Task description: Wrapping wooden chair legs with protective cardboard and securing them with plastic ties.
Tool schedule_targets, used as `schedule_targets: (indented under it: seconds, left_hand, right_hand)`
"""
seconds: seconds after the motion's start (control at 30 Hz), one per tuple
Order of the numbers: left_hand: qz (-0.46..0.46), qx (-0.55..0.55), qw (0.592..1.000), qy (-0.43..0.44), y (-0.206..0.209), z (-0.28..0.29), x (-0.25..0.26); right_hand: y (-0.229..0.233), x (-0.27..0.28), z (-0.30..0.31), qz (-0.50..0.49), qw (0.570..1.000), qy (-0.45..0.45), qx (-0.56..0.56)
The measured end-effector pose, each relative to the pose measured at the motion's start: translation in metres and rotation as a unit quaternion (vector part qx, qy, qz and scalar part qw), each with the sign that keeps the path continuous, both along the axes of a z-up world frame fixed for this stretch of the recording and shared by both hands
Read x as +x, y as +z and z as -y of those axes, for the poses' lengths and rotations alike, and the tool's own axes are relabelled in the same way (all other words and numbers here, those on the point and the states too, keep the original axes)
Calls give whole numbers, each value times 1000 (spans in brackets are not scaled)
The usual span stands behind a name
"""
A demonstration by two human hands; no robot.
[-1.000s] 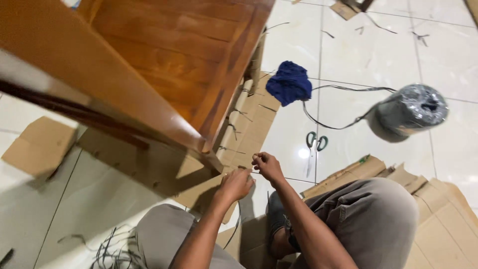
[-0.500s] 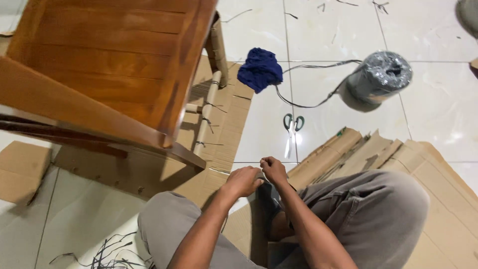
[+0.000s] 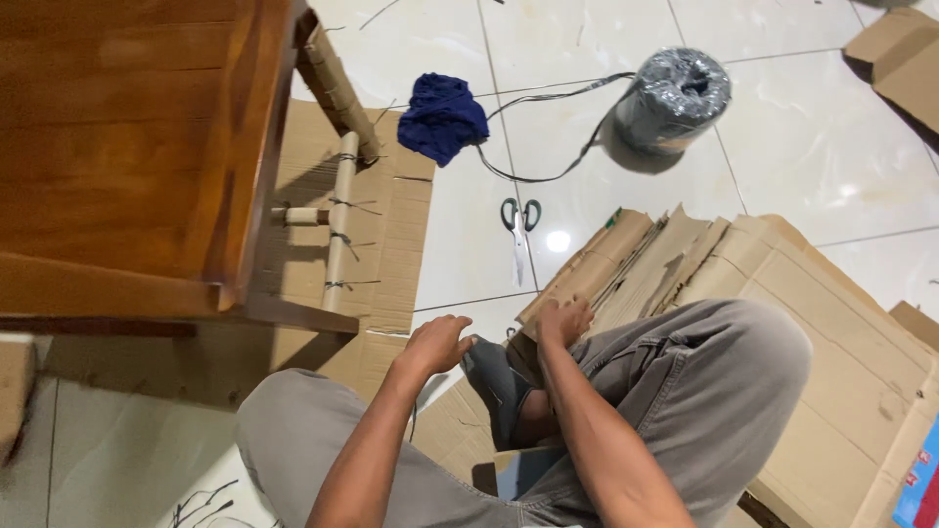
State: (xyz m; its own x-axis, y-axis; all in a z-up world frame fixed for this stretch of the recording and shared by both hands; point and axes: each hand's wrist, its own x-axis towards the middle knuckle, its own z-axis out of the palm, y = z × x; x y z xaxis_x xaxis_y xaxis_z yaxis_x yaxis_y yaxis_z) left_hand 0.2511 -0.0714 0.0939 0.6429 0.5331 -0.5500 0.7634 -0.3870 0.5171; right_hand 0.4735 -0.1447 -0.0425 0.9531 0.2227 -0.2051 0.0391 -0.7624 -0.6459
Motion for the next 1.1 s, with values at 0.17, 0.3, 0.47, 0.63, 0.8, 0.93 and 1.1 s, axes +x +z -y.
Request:
schedule_targets:
  seconds: [0.17,0.3,0.47,0.63,0.8,0.93,1.1]
  left_hand:
    - [-3,-6,1000,-10,-8,2,12]
    - [-17,-14,1000,-11,-18,4,15]
    - [-24,-11,999,-21,-18,4,14]
    - [-28,-12,999,-16,-18,6,13]
    - [-24,-13,1000,-16,-23,7,11]
    - [-19,-13,1000,-20,-22,9,12]
    - [-22,-16,999,-25,-18,7,14]
  right_hand:
    - [-19,16,1,-17,999,-37,-29]
    - [-35,25,6,-106,992,11,-66]
    - [-40,18,7,-76,990,35,-110]
    - [-48,13,11,-39,983,95,-153]
    - [-28,4,12,-38,977,142,-154]
    - [-4,-5,14,-35,964,206,-162]
    - [-3,-4,10,-67,955,262,-119]
